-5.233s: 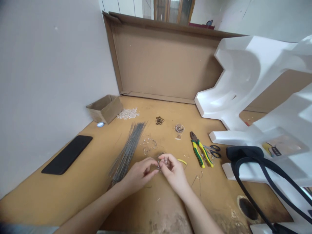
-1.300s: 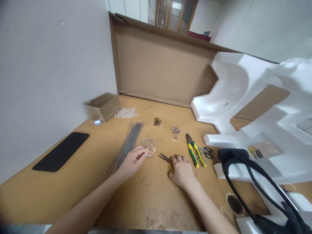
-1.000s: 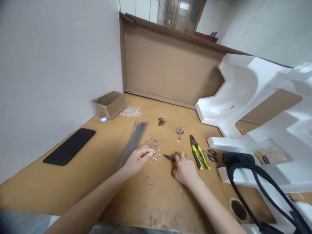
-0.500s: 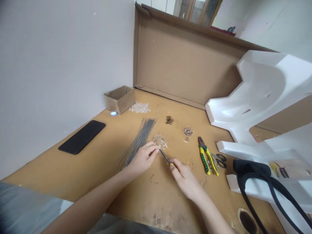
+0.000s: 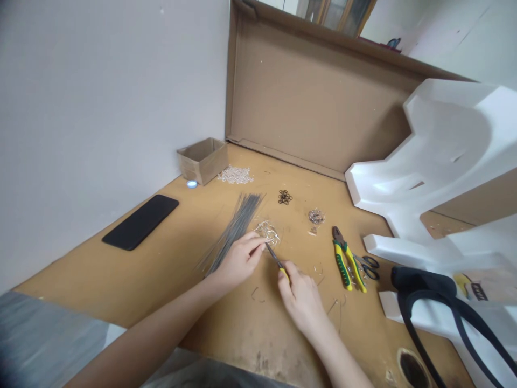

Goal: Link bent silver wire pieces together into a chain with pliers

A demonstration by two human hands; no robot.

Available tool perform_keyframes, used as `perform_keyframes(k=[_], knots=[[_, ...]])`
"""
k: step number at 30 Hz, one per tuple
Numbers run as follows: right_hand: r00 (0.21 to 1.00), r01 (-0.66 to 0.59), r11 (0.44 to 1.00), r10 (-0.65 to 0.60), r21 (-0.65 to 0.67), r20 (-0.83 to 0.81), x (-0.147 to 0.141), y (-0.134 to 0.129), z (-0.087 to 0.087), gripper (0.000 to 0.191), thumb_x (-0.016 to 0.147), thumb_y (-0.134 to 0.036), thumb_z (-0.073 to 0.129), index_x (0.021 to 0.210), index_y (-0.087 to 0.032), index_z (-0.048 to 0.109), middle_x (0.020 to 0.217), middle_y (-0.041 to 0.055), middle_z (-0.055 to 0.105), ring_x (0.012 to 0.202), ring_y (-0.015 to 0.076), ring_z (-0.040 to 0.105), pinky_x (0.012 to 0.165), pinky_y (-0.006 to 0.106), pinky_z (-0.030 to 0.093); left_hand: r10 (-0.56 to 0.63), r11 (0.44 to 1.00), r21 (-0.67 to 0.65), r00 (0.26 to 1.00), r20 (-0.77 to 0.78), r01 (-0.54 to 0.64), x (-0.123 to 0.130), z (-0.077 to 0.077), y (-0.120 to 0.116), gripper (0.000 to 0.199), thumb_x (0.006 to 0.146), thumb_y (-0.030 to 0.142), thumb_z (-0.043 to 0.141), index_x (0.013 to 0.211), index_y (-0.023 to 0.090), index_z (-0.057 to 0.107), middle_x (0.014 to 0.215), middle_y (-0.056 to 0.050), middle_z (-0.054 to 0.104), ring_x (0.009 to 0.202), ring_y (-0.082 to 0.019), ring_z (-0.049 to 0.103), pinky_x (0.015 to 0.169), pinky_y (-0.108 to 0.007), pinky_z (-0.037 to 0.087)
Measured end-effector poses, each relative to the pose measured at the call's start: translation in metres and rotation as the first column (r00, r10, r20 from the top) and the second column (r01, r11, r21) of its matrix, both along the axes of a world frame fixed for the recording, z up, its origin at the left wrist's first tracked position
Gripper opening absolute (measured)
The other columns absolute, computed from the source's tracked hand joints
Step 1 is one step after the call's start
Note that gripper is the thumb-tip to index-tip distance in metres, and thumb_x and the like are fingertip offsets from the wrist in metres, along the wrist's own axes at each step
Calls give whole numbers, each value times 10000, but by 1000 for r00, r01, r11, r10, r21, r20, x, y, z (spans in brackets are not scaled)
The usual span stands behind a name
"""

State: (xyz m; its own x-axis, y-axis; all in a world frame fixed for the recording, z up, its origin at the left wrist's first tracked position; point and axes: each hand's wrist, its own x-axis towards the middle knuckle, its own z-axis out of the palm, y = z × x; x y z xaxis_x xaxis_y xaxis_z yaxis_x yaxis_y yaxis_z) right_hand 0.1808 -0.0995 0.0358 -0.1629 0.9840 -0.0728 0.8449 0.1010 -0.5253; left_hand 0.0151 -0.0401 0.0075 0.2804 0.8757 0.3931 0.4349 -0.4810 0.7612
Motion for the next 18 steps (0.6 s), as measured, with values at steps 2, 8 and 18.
perform_keyframes(k=[2,8,18], knots=[[1000,25,1000,-25,8,6,-3,-2,-2,277,897,-346,289,1011,-226,510,756,28,599,679,204,566,604,269,345,0,1000,-2,1000,21,0,0,0,0,250,873,174,363,908,158,610,851,-48,565,764,-137,549,723,-249,439],[976,71,997,-78,-40,-205,-8,-4,-15,302,903,-375,285,1025,-227,519,661,-1,563,636,182,538,591,256,358,10,1000,-4,999,31,-10,0,2,0,255,875,178,360,887,154,614,855,-52,565,765,-137,545,715,-249,440],[950,104,994,-111,-38,-292,-12,-2,-24,322,893,-333,291,1048,-210,546,626,-10,526,604,164,509,581,245,368,26,999,45,999,-30,-25,0,0,-2,262,882,182,353,973,148,596,875,-60,566,784,-143,556,749,-257,451]])
